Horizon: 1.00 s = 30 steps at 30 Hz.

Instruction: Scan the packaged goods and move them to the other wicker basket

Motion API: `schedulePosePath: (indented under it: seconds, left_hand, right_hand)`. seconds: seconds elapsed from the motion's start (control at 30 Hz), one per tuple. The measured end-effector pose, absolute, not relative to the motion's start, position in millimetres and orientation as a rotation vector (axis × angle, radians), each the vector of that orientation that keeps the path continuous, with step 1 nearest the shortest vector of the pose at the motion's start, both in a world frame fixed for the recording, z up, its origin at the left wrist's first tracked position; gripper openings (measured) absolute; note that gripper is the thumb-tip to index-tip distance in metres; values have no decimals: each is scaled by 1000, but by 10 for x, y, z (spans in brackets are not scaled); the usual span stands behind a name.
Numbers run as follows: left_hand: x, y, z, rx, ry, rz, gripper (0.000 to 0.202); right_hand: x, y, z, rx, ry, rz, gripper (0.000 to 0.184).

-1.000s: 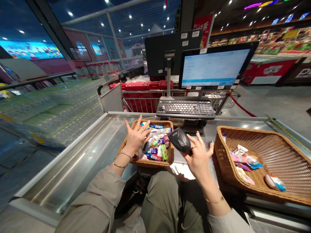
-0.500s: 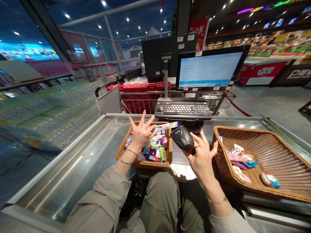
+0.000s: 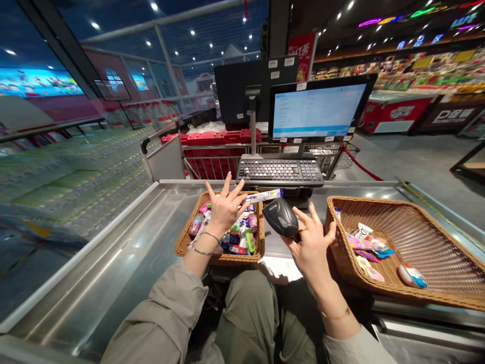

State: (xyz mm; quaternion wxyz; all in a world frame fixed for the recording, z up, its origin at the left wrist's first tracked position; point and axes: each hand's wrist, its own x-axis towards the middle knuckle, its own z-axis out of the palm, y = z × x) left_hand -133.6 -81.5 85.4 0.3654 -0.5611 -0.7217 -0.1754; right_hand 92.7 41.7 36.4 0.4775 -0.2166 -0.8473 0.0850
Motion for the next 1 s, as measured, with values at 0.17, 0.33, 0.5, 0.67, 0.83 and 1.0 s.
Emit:
schedulePosePath:
  seconds: [0.17,0.33,0.5,0.67,0.83,1.0]
  left_hand:
    - [-1327,-759,841,-1443,-1849,-460,17]
    - [-1293,-704,855,-1446,-1848,-466,18]
    - [-1265,-656,869,-1454,-1839,-481,19]
    - [-1267,-631,847,-1449,-1841,-467,17]
    - [-1261,-615,842,-1456,-1849,-490,17]
    - [-1258,-606,836,-1464,-1866,-505,16]
  right_hand:
    - [929,431,362,-526,-2074,192,23]
    - [938,438,369,-537,-2065,182,21]
    - [949,446,364,-536,-2078,177,19]
    - [950,450,360,-546,-2082,176,20]
    - [949,440,369,-541,-2076,185,20]
    - [948,444,353,-537,-2076,181,23]
